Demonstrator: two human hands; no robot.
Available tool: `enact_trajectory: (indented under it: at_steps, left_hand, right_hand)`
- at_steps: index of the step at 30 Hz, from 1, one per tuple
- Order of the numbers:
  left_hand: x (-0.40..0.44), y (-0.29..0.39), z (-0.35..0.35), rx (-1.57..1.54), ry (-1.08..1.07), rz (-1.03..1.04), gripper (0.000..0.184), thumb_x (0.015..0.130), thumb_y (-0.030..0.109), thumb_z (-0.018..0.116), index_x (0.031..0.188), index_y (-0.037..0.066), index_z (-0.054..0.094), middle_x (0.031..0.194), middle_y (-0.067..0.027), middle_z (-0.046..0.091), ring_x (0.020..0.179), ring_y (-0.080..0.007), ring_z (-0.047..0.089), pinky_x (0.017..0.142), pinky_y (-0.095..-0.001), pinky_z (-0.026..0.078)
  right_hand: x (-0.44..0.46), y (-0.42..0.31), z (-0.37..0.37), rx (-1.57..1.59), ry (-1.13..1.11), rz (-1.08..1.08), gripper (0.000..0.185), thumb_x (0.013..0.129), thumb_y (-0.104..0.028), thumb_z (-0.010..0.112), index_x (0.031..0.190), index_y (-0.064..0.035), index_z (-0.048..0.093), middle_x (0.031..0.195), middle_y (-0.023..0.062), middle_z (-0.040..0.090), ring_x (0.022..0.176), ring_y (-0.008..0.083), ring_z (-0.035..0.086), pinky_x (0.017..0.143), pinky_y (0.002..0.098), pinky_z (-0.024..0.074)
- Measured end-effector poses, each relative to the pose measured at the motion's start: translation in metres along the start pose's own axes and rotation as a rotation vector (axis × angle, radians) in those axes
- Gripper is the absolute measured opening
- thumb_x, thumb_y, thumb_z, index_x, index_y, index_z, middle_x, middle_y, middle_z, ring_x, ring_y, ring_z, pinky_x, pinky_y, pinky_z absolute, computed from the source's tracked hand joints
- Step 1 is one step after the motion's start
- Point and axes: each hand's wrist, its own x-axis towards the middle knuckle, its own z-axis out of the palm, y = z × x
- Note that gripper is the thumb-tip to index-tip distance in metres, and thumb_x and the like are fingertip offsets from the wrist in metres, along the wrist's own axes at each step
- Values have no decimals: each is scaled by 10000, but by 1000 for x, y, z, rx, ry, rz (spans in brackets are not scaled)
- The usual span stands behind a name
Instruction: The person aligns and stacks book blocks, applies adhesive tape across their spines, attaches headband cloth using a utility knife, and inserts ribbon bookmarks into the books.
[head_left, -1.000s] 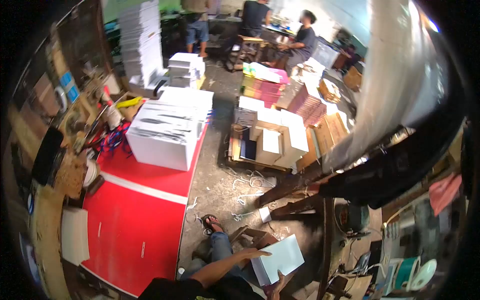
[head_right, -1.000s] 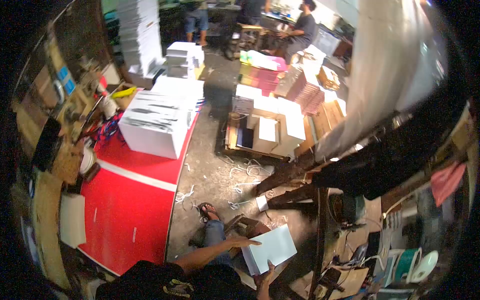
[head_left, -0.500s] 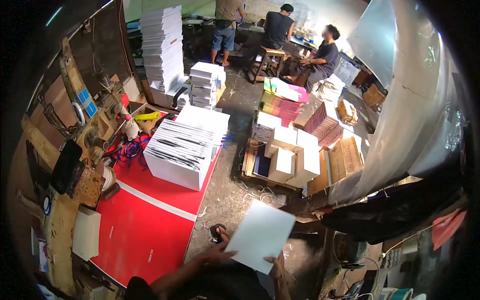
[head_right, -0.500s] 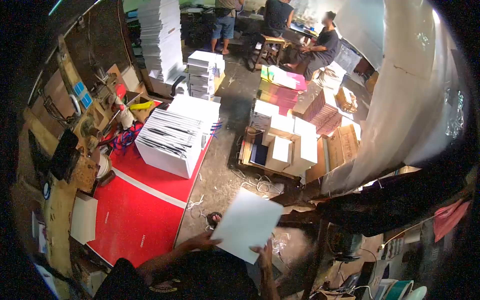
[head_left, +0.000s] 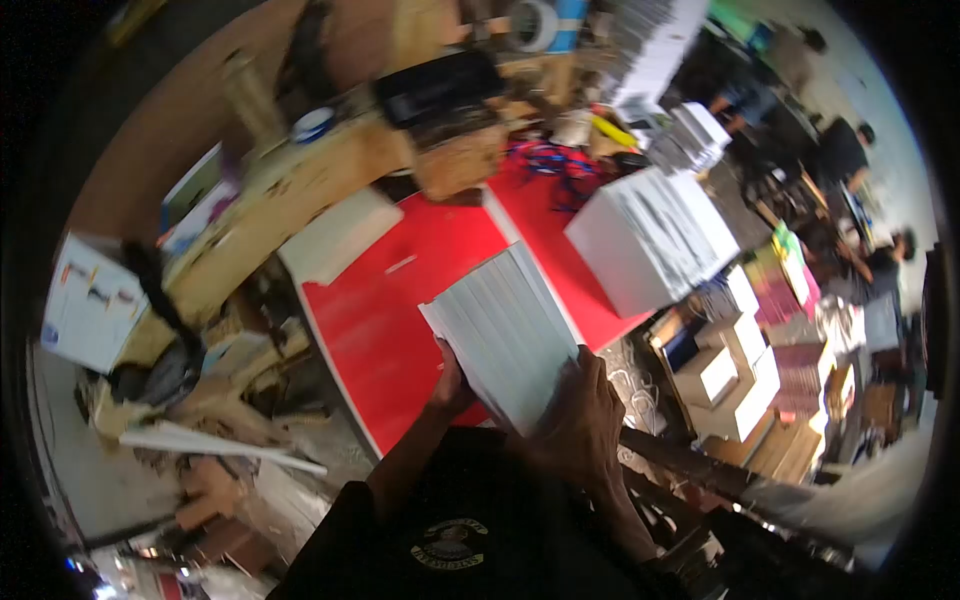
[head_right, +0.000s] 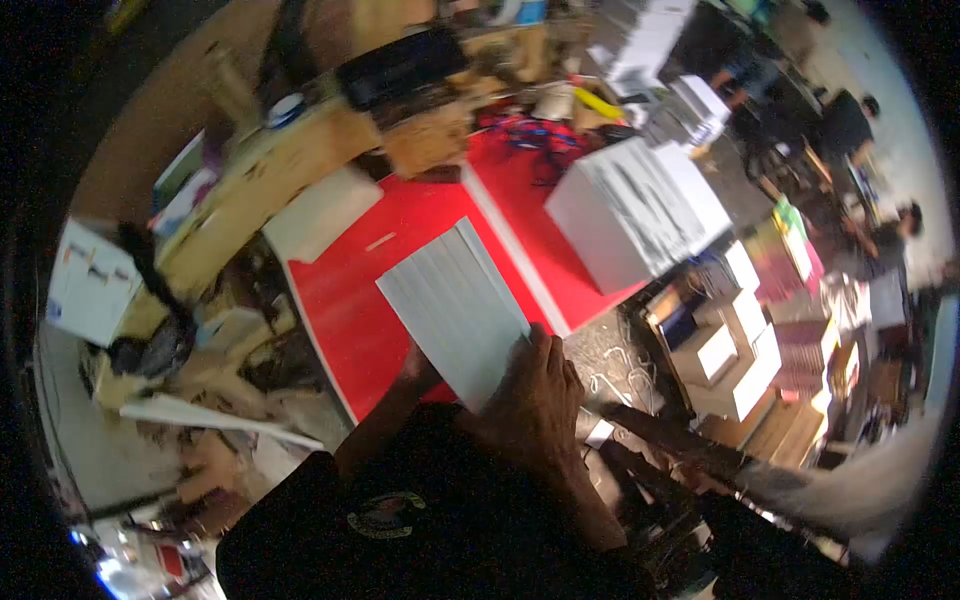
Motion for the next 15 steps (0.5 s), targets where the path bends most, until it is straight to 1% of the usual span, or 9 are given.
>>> enact_trajectory:
  at_steps: [1, 4, 5, 7, 9, 11, 12, 14, 15]
  left_hand:
    - [-9, -6, -30, 161, -8, 77, 951, 911, 807, 183, 1582, 134, 189, 1578, -131, 329, 1434, -332, 340, 1156, -538, 319]
    - [-52, 3, -114, 616, 115, 1, 845, 979, 707, 302, 1573, 113, 205, 1576, -127, 329, 1432, -325, 341, 1161, -520, 322]
    - [-70, 16, -141, 154, 197, 129, 842, 954, 602, 472, 1572, 100, 199, 1585, -154, 303, 1443, -330, 329, 1171, -524, 306]
    - [-82, 74, -131, 450, 412, 314, 987, 851, 514, 709, 1576, 92, 188, 1608, -189, 243, 1475, -342, 275, 1184, -564, 262]
    - [-93, 170, -74, 1218, 496, 354, 1090, 775, 530, 776, 1580, 97, 183, 1621, -196, 210, 1496, -349, 232, 1185, -599, 234]
    - [-93, 204, -52, 1670, 199, 468, 1255, 638, 557, 847, 1589, 110, 162, 1641, -178, 160, 1522, -347, 151, 1180, -647, 181]
    - [-88, 214, -37, 1658, 185, 478, 1255, 638, 557, 847, 1589, 110, 162, 1641, -178, 160, 1522, -347, 151, 1180, -647, 181]
    - [-81, 216, -8, 1951, -266, 287, 1321, 588, 571, 845, 1600, 112, 129, 1642, -187, 164, 1536, -331, 97, 1204, -633, 79]
    - [-74, 207, -8, 1937, -279, 296, 1321, 588, 571, 845, 1600, 112, 129, 1642, -187, 164, 1536, -331, 97, 1204, -633, 79]
  right_hand:
    - [6, -14, 7, -18, -34, -6, 1170, 494, -377, 914, 1393, 69, 313, 1177, 241, 516, 1094, 449, 554, 903, 568, 452]
    - [14, -38, 33, -106, -75, -100, 1217, 479, -431, 924, 1410, 55, 308, 1149, 243, 518, 1048, 450, 576, 893, 566, 455]
    - [13, -44, 43, -152, -83, -133, 1229, 478, -463, 924, 1411, 53, 313, 1159, 252, 518, 1046, 452, 582, 898, 566, 455]
    - [13, -32, 92, -213, -65, -102, 1244, 455, -443, 931, 1429, 12, 305, 1249, 252, 493, 1103, 415, 571, 930, 549, 451]
    - [19, -6, 149, -288, -124, -116, 1225, 467, -440, 923, 1422, 20, 309, 1239, 255, 496, 1077, 415, 586, 929, 525, 468]
    - [19, -20, 149, -258, -161, -73, 1213, 473, -433, 921, 1418, 25, 313, 1227, 253, 503, 1069, 416, 593, 922, 519, 476]
    - [23, -25, 148, -222, -195, -56, 1201, 479, -426, 919, 1413, 30, 317, 1215, 252, 509, 1062, 417, 599, 914, 512, 485]
    - [15, -29, 150, -211, -186, -26, 1200, 479, -419, 919, 1412, 32, 313, 1197, 246, 517, 1069, 418, 597, 910, 515, 486]
    - [13, -29, 150, -201, -183, -32, 1198, 480, -411, 918, 1411, 34, 310, 1179, 240, 525, 1076, 419, 595, 906, 517, 487]
